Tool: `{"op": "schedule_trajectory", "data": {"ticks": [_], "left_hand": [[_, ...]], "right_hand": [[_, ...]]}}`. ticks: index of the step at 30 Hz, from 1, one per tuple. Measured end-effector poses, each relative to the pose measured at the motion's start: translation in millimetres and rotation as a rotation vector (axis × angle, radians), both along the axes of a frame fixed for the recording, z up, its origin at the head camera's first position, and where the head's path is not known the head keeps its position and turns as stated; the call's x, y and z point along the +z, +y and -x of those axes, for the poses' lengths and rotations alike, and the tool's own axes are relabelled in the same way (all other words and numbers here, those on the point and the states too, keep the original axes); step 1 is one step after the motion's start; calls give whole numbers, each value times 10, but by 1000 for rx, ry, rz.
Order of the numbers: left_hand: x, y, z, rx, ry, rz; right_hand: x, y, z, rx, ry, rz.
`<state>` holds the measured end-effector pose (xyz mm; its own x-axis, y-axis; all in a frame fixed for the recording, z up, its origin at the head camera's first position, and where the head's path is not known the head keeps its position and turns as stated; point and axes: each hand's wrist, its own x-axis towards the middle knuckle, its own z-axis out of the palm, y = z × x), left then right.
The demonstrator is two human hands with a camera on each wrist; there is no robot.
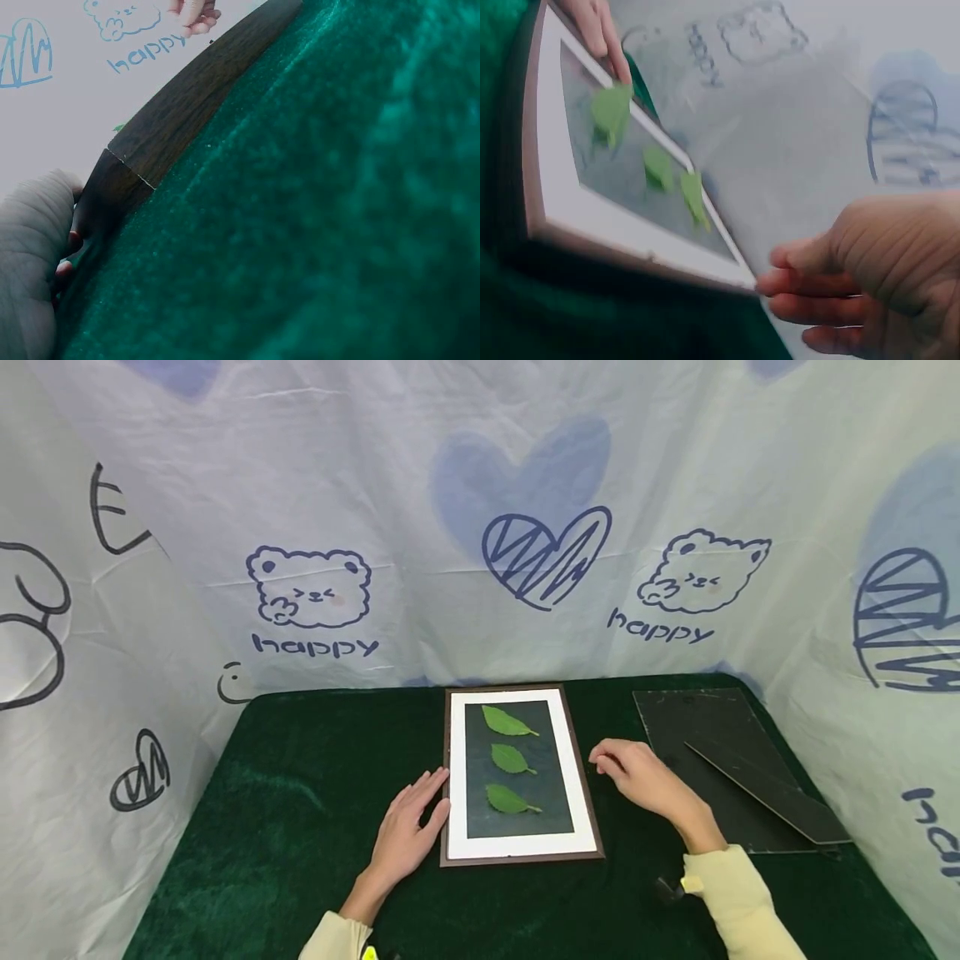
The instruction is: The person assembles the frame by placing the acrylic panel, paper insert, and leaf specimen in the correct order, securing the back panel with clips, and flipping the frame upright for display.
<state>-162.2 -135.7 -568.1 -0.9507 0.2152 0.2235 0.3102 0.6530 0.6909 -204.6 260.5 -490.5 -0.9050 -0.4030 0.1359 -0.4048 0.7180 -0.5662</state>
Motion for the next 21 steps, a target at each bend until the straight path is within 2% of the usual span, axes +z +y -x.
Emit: {"op": "schedule_trajectory", "data": {"ticks": [3, 6, 10, 14, 18, 21], "left_hand": [[-7, 2, -1, -1, 0, -1], [-14, -3, 2, -3, 7, 4], [-15, -12, 12, -9, 16, 10], [-11, -10, 19, -14, 10, 13], [-17, -10, 20, -11, 7, 14], [-29, -12, 12, -9, 10, 11]], "right_hand": [[-69, 266, -5, -113, 45, -57], [-144, 572, -26, -204, 37, -128], [-247, 968, -84, -297, -33, -198], [-355, 1300, -173, -427, -112, -238], [-440, 1513, -253, -559, -182, -226], [-476, 1608, -302, -618, -210, -193]]}}
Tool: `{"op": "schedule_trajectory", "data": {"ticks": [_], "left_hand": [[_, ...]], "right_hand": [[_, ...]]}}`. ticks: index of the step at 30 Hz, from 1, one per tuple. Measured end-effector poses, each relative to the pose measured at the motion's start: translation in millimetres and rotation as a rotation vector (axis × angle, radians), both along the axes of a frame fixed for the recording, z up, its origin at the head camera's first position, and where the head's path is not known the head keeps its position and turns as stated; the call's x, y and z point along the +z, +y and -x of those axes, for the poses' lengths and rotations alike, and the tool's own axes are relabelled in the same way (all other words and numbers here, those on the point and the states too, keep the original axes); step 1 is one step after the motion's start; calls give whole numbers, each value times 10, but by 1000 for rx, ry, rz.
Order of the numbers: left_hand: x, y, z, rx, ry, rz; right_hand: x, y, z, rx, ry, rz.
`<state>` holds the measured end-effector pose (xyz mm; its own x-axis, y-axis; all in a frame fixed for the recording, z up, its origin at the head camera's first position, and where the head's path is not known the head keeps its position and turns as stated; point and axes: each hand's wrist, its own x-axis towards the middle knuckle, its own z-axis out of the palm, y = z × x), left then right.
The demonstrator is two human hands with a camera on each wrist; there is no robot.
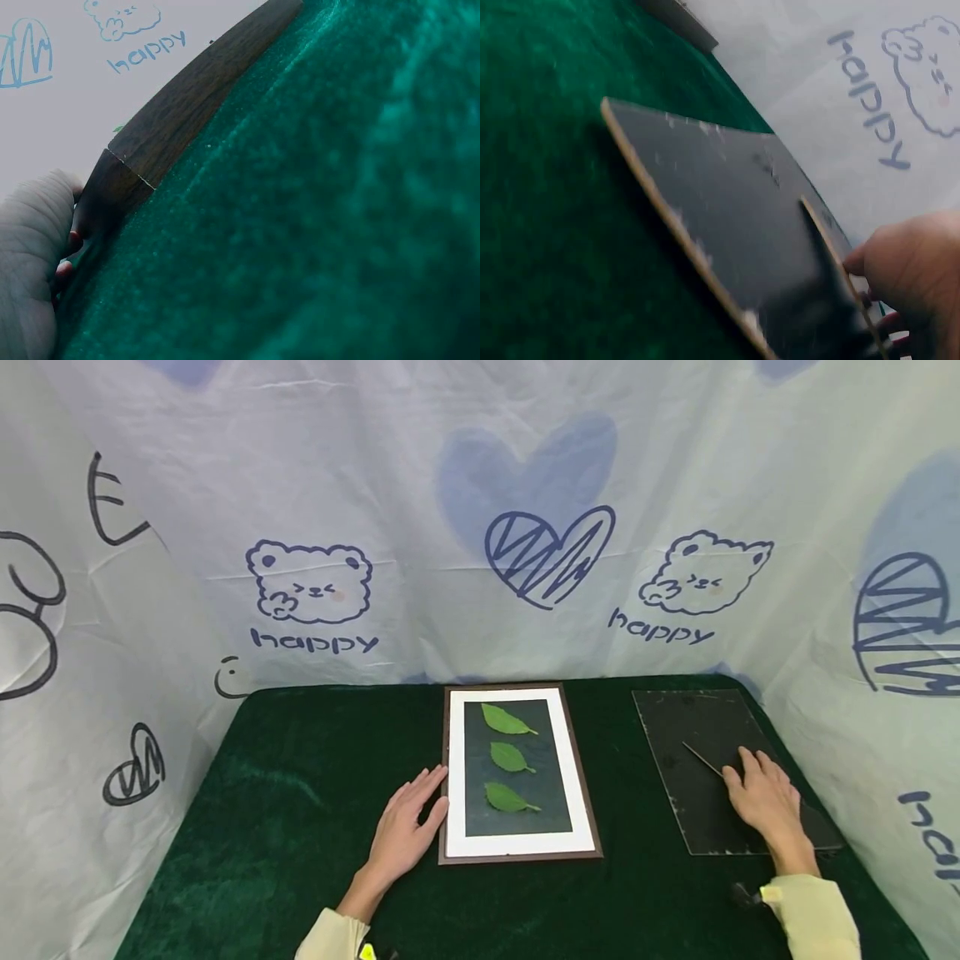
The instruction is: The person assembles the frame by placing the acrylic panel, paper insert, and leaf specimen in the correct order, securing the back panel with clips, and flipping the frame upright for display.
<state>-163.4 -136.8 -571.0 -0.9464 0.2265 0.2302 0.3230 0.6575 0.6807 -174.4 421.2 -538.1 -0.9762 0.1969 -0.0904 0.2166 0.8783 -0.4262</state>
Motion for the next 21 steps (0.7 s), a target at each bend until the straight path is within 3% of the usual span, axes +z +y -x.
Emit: {"op": "schedule_trajectory", "data": {"ticks": [10, 21], "left_hand": [[7, 12, -12, 6, -2, -8], [24, 8, -2, 7, -21, 5]], "right_hand": [[-55, 172, -26, -120, -20, -19], [37, 166, -92, -239, -120, -58]]}}
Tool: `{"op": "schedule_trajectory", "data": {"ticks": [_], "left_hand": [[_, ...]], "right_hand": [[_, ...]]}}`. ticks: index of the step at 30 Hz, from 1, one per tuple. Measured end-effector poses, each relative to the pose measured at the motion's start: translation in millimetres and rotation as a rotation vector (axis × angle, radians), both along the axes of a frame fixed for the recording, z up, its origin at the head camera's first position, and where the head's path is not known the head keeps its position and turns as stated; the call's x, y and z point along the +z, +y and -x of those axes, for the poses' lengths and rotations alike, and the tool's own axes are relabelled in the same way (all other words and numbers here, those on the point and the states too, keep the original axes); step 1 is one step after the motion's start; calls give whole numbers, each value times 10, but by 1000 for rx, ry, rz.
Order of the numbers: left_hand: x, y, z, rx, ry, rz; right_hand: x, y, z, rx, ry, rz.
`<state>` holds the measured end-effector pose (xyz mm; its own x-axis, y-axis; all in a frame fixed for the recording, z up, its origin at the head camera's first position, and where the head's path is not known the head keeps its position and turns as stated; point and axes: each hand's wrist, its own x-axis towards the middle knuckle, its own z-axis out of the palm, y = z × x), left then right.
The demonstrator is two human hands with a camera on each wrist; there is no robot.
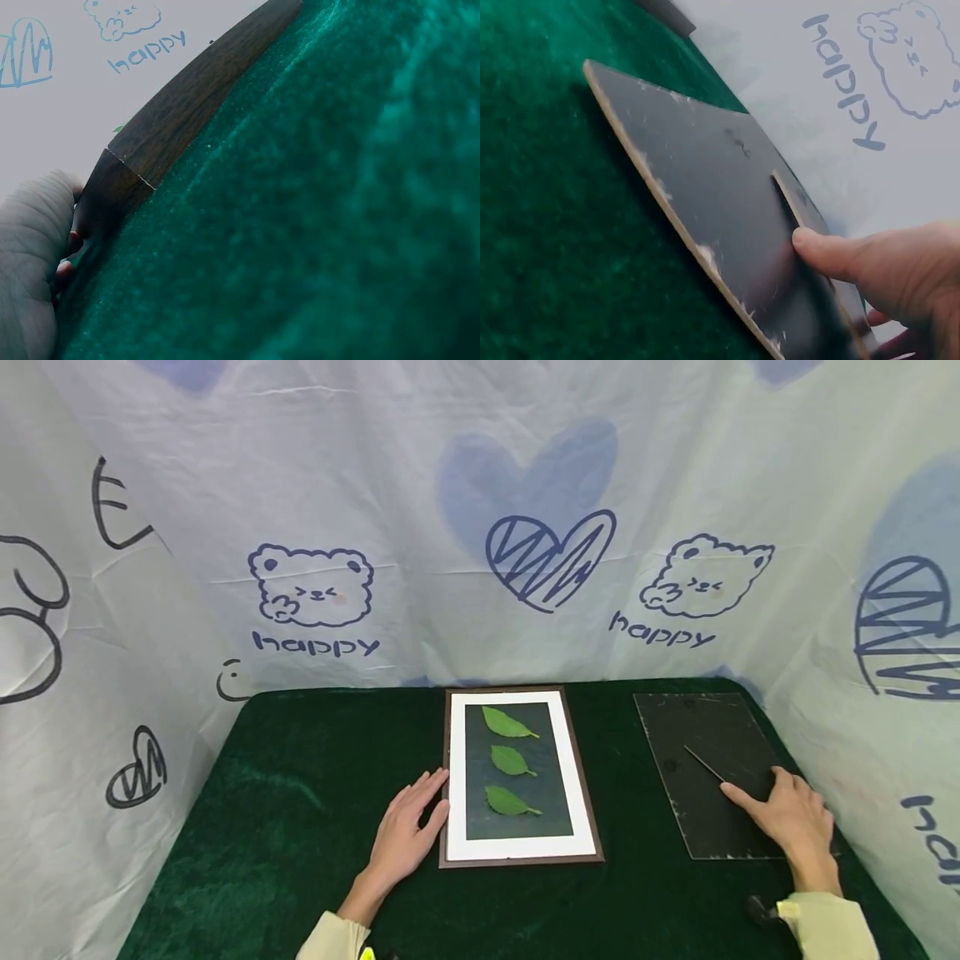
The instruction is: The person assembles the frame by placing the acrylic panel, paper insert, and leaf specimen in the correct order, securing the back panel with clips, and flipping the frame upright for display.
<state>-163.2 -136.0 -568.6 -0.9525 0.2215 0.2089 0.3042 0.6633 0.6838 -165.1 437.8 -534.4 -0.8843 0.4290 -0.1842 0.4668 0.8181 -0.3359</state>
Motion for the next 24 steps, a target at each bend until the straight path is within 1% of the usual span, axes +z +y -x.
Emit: {"op": "schedule_trajectory", "data": {"ticks": [3, 5, 9, 12, 14, 18, 20, 24], "left_hand": [[-2, -2, 2, 0, -6, 3], [-2, 0, 3, -1, -11, 6], [3, 4, -2, -1, -19, 5], [4, -1, -9, 0, -19, 4], [4, -4, -10, 0, -16, 2], [5, -5, -10, 1, -12, -1], [6, -4, -10, 1, -9, -1], [14, -4, -11, 0, -5, -3]], "right_hand": [[27, -31, 7, -50, 18, -9], [41, -44, 17, -100, 33, 4], [46, -35, 32, -212, 45, 100], [35, -28, 23, -259, 41, 168], [40, -30, 16, -267, 48, 184], [45, -20, 0, -246, 54, 196], [47, -2, -14, -230, 33, 202], [87, 43, -44, -219, -47, 226]]}}
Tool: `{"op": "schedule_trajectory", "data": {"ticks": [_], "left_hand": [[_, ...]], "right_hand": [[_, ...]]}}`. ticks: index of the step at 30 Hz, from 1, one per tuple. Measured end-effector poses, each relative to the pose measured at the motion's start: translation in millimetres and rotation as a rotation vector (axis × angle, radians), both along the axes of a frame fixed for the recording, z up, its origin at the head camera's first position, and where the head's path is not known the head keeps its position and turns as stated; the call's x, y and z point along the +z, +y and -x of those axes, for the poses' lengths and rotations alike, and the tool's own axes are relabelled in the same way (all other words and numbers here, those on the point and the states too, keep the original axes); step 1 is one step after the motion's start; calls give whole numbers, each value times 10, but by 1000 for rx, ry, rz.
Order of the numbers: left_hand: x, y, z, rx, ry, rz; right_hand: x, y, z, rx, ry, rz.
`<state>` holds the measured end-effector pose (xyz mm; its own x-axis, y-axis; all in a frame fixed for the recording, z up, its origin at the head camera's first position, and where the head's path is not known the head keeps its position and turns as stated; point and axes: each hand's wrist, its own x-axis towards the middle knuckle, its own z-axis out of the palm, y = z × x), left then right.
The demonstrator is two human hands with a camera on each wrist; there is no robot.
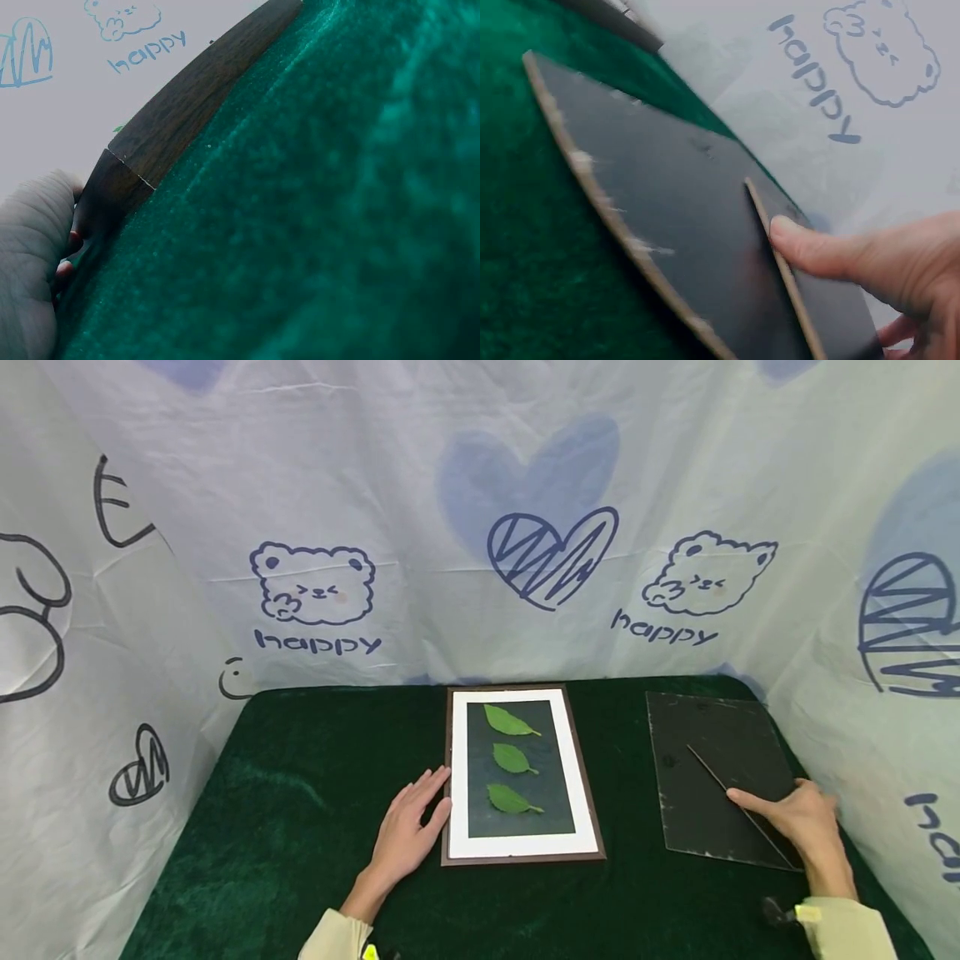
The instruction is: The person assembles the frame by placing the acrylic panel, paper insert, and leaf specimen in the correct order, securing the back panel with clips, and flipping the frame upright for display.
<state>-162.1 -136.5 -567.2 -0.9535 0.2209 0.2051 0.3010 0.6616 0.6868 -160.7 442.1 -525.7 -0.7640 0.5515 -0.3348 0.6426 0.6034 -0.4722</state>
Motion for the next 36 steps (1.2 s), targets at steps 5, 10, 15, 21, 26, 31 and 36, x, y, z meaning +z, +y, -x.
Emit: {"op": "schedule_trajectory", "data": {"ticks": [5, 10, 15, 21, 26, 31, 36], "left_hand": [[5, 2, -4, 1, -2, -4], [3, -8, 0, 1, 3, -2], [0, -10, 8, -1, 0, 3], [0, -2, 3, -1, -13, 3], [-3, 1, -4, -3, -9, 1], [-1, 0, -3, -6, -4, -3], [-4, -2, 3, -3, -8, 3]], "right_hand": [[29, 45, -48, -35, -10, 64], [-16, 64, -91, -87, 22, 128], [-86, 87, -136, -112, 103, 171], [-98, 75, -170, -173, 184, 209], [-14, -33, -147, -182, 222, 263], [103, -229, -82, -140, 221, 362], [162, -521, -13, -63, 212, 424]]}}
